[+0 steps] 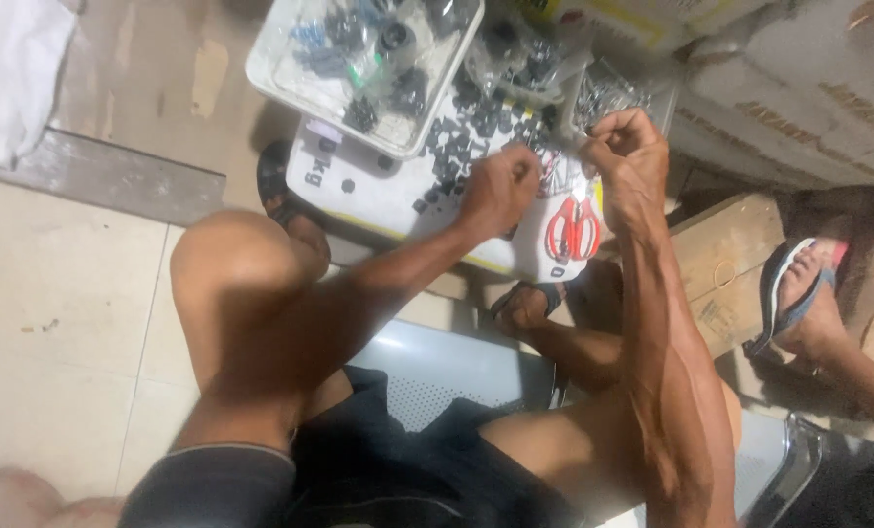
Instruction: Sorting and assembling small metal hardware components like bolts and washers from a pile into containers.
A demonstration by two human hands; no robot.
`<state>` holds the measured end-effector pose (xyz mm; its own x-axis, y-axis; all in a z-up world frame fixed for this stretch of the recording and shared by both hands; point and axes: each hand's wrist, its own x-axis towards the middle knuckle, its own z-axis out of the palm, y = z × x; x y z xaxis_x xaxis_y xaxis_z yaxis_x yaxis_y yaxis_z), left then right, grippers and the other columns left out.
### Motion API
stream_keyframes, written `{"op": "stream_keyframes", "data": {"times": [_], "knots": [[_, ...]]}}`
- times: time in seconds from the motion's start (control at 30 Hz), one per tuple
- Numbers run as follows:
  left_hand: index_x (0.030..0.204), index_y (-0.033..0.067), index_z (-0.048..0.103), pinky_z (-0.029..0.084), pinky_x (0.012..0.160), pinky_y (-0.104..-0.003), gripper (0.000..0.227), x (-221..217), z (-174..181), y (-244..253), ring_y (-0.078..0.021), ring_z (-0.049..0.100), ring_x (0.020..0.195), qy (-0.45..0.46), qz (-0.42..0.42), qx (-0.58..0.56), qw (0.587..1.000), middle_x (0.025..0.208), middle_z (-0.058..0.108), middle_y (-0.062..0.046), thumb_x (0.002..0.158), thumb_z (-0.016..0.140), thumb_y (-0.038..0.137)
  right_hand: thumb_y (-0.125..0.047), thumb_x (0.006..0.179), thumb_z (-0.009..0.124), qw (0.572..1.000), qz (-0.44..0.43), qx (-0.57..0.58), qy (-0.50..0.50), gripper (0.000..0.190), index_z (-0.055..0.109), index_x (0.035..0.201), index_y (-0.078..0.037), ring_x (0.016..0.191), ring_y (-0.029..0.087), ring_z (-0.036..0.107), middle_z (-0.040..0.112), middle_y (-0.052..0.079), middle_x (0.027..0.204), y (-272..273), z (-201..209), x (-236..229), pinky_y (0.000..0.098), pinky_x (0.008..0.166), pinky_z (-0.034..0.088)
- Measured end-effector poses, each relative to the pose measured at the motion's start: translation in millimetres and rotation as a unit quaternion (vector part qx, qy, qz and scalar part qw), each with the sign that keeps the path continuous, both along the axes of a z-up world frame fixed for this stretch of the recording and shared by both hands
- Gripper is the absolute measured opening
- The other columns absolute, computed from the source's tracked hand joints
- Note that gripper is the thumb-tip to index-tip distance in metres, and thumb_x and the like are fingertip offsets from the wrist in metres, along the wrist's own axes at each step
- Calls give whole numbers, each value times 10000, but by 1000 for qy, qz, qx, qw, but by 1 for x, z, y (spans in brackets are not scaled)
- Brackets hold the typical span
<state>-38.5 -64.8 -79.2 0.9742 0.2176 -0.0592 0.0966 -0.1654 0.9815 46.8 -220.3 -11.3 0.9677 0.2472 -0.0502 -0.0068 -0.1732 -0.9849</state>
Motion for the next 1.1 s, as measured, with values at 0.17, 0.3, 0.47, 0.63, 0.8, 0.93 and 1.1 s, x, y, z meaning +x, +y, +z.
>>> {"op": "stream_keyframes", "data": {"times": [0.17, 0.3, 0.47, 0.63, 0.8, 0.93, 1.1], "knots": [[1118, -62, 654, 690, 648, -247, 191, 10, 128, 62, -184, 772, 741, 24, 28, -288, 957, 896, 744, -196, 967, 589, 36, -28, 894, 684, 979, 0, 183, 88, 263, 683, 1157, -12, 693, 113, 626, 645, 86, 885, 20, 103, -40, 248, 587, 524], [1065, -61, 692, 690, 499, -253, 97, 17, 158, 80, -229, 773, 590, -11, 42, -266, 963, 861, 772, -206, 970, 673, -70, -58, 965, 691, 958, 77, 257, 101, 71, 668, 1005, -111, 783, 121, 587, 665, 15, 894, 19, 145, -60, 263, 705, 480], [1049, -39, 702, 688, 509, -253, 81, 25, 139, 73, -219, 773, 599, -17, 48, -271, 961, 850, 774, -187, 969, 697, -29, -22, 986, 650, 976, 90, 200, 5, 82, 621, 1038, -79, 720, 106, 594, 620, 5, 843, 30, 122, -57, 267, 728, 563], [980, -17, 720, 678, 521, -267, 46, 26, 144, 57, -198, 754, 591, 0, 34, -296, 955, 846, 782, -158, 951, 689, -35, -46, 974, 695, 985, 50, 160, -46, 113, 615, 1050, -66, 800, 125, 607, 644, 35, 940, 42, 111, -57, 253, 750, 534], [1016, -27, 716, 666, 501, -257, 75, 30, 134, 49, -193, 753, 585, 0, 31, -286, 958, 843, 786, -171, 943, 709, -10, -47, 987, 685, 991, 33, 128, -32, 94, 611, 1043, -34, 749, 142, 588, 631, 60, 873, 46, 112, -54, 266, 708, 525], [983, -29, 706, 656, 479, -265, 46, 33, 123, 46, -201, 728, 554, -41, 33, -292, 955, 795, 750, -144, 942, 690, -17, -28, 971, 666, 997, 11, 71, -32, 75, 618, 1027, -47, 715, 132, 601, 648, 53, 852, 50, 117, -54, 258, 692, 527], [956, 10, 708, 664, 468, -254, 33, 33, 126, 41, -170, 726, 556, -22, 45, -232, 971, 779, 752, -104, 927, 713, 25, -62, 989, 648, 999, 3, 5, -33, 51, 623, 1032, -55, 738, 130, 607, 655, 46, 873, 49, 117, -54, 259, 711, 529]]}}
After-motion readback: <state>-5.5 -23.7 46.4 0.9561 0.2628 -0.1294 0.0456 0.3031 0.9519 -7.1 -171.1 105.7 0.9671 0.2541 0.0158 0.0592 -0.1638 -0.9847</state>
